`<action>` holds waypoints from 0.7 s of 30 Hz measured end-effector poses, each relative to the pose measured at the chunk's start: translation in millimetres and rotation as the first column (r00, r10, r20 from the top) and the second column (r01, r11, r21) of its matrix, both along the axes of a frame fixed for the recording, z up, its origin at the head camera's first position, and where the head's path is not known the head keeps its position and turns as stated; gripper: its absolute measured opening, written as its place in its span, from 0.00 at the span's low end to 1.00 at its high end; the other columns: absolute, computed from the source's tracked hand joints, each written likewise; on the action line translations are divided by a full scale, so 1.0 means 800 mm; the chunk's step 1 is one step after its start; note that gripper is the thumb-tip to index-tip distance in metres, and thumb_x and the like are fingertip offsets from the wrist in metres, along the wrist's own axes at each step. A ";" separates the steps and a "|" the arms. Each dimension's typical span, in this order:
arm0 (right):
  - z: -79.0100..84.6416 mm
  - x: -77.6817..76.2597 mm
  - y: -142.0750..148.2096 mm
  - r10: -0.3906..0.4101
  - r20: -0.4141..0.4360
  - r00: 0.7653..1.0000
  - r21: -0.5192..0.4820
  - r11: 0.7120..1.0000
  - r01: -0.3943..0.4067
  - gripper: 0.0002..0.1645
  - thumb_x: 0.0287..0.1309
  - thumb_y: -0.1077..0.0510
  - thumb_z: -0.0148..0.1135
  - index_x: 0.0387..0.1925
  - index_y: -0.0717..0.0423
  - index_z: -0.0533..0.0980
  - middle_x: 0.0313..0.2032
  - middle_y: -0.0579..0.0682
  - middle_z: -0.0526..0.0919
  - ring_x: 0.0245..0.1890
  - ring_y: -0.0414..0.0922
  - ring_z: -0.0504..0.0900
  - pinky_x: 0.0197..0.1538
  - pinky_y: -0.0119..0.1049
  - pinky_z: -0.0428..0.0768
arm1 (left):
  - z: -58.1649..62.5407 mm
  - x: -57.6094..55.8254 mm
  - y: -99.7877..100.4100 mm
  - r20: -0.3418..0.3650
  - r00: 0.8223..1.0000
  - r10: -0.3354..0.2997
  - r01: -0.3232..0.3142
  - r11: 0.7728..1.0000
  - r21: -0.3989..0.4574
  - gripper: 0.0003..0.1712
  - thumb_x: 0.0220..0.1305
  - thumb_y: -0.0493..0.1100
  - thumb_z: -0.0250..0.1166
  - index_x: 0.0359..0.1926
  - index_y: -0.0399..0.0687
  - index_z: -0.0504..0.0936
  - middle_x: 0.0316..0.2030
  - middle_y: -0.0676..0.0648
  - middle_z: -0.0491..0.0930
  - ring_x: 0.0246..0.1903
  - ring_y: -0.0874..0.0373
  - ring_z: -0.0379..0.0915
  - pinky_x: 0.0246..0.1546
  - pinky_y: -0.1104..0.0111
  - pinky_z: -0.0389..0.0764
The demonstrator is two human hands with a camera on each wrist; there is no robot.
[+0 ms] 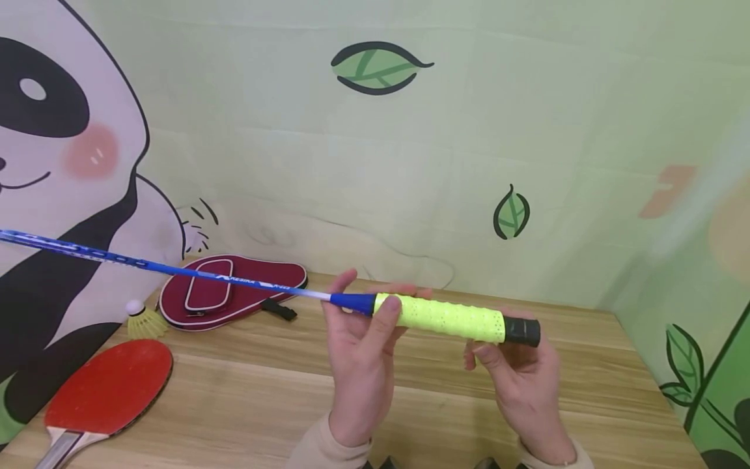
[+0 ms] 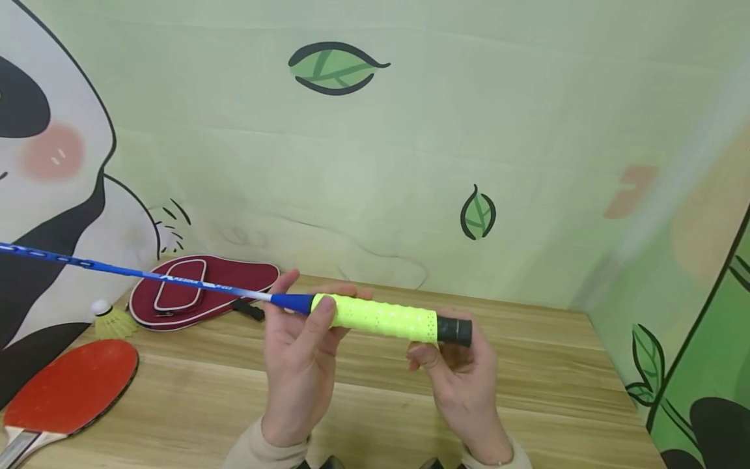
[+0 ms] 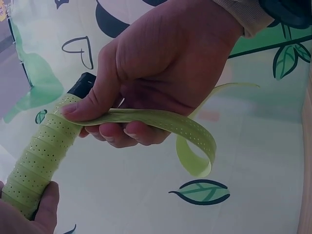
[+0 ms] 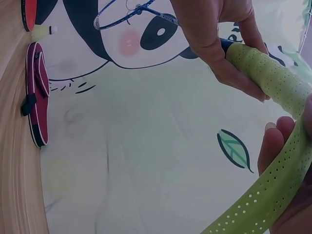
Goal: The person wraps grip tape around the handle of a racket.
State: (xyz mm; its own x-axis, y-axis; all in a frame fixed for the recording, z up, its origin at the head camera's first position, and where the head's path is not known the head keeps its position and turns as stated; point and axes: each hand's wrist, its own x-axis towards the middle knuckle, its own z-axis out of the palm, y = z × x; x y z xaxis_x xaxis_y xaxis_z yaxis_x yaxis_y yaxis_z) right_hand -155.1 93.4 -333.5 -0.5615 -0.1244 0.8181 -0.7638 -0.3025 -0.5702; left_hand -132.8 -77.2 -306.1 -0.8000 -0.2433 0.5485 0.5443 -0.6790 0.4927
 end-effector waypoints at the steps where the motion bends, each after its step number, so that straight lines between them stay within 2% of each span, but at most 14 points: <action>1: 0.000 0.000 0.000 0.001 -0.003 1.000 0.000 1.000 -0.001 0.17 0.58 0.78 0.57 0.50 0.77 0.68 0.32 0.55 0.81 0.28 0.44 0.79 0.27 0.32 0.81 | 0.000 0.000 0.000 -0.002 1.000 0.004 -0.004 1.000 -0.001 0.26 0.70 0.28 0.52 0.61 0.49 0.52 0.41 0.40 0.82 0.43 0.42 0.82 0.45 0.58 0.83; 8: 0.001 -0.002 0.000 -0.012 -0.024 1.000 0.017 1.000 0.012 0.16 0.58 0.76 0.59 0.47 0.78 0.68 0.31 0.55 0.80 0.27 0.44 0.79 0.27 0.32 0.81 | -0.001 0.000 0.000 0.027 0.999 0.019 -0.019 1.000 -0.001 0.23 0.70 0.30 0.53 0.57 0.49 0.54 0.39 0.41 0.83 0.41 0.44 0.83 0.46 0.59 0.82; 14: 0.000 -0.002 -0.001 -0.001 -0.037 0.999 0.014 1.000 0.001 0.16 0.58 0.75 0.60 0.47 0.78 0.68 0.31 0.55 0.80 0.27 0.44 0.79 0.27 0.32 0.80 | -0.002 -0.002 -0.001 0.033 0.999 0.042 -0.042 0.999 -0.014 0.21 0.71 0.30 0.54 0.56 0.47 0.54 0.39 0.41 0.82 0.39 0.44 0.83 0.41 0.62 0.83; 21: -0.001 0.000 -0.002 0.033 -0.022 0.999 0.000 0.999 -0.033 0.28 0.57 0.74 0.61 0.57 0.80 0.63 0.35 0.55 0.81 0.28 0.44 0.81 0.28 0.33 0.81 | -0.002 -0.002 -0.002 0.063 0.996 0.066 -0.065 0.998 -0.010 0.20 0.70 0.30 0.56 0.53 0.47 0.56 0.39 0.40 0.80 0.37 0.48 0.83 0.37 0.65 0.84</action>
State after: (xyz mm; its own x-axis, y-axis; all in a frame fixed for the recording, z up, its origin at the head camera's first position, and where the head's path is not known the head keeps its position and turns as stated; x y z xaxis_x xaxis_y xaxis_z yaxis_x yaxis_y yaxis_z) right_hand -154.8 91.7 -334.3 -0.5390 -0.1424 0.8302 -0.7657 -0.3279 -0.5534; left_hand -134.4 -78.7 -307.7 -0.8157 -0.2925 0.4991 0.5550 -0.6389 0.5327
